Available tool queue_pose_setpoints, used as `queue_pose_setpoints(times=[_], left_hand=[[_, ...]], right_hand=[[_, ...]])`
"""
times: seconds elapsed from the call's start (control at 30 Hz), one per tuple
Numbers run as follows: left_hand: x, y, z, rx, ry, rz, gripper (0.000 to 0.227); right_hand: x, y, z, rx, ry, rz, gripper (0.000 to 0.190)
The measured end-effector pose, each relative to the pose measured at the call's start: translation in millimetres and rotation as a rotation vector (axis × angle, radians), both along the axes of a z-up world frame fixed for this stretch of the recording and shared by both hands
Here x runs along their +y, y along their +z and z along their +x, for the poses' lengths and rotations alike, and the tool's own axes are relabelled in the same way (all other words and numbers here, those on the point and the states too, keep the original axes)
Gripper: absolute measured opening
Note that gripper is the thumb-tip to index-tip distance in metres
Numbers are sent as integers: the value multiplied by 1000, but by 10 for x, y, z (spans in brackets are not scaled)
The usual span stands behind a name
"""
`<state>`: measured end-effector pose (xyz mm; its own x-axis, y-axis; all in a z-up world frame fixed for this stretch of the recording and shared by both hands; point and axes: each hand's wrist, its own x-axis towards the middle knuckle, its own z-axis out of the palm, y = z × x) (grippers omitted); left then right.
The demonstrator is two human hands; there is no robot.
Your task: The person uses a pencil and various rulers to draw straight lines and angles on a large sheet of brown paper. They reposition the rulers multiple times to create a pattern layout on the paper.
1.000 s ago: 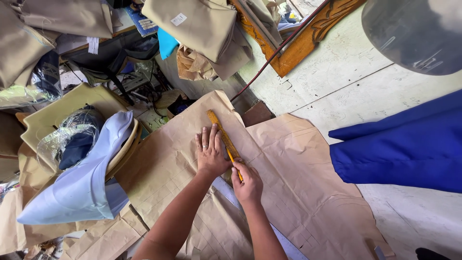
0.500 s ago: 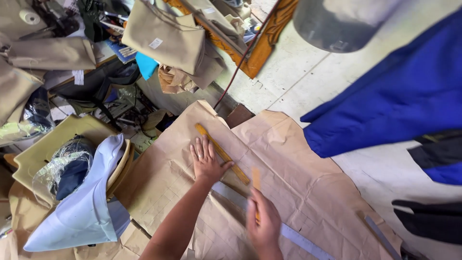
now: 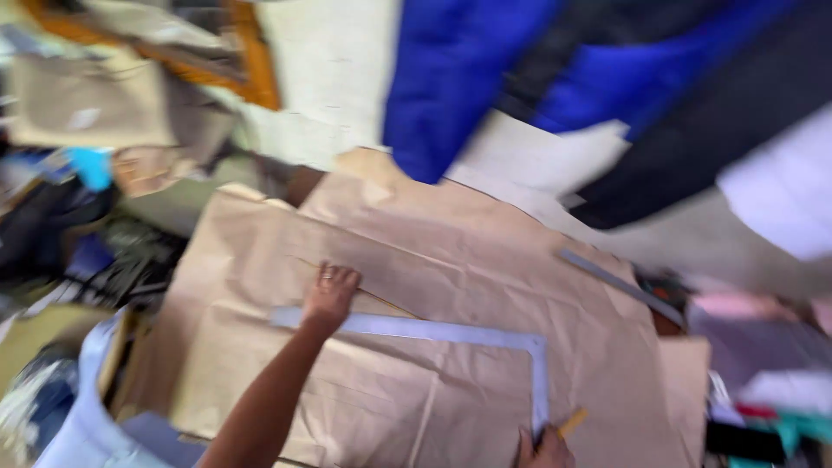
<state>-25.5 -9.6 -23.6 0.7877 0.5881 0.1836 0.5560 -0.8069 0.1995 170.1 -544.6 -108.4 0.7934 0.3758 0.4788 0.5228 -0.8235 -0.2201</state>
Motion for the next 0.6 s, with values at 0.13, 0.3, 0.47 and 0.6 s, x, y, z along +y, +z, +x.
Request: queue_pose_setpoints(times=[0.13, 0.3, 0.47, 0.6], left_hand=[[-813, 712, 80, -316, -40, 300, 21], [-2172, 260, 60, -336, -122, 162, 35], [-2575, -238, -9, -176, -35, 28, 35], [-2655, -86, 385, -234, -144, -1, 38]], right_hand=[[369, 634, -48, 36, 12, 53, 42], [-32, 855, 320, 5, -84, 140, 46], [-470, 864, 850, 166, -98, 236, 46], [-459, 813, 1118, 239, -22, 247, 48]])
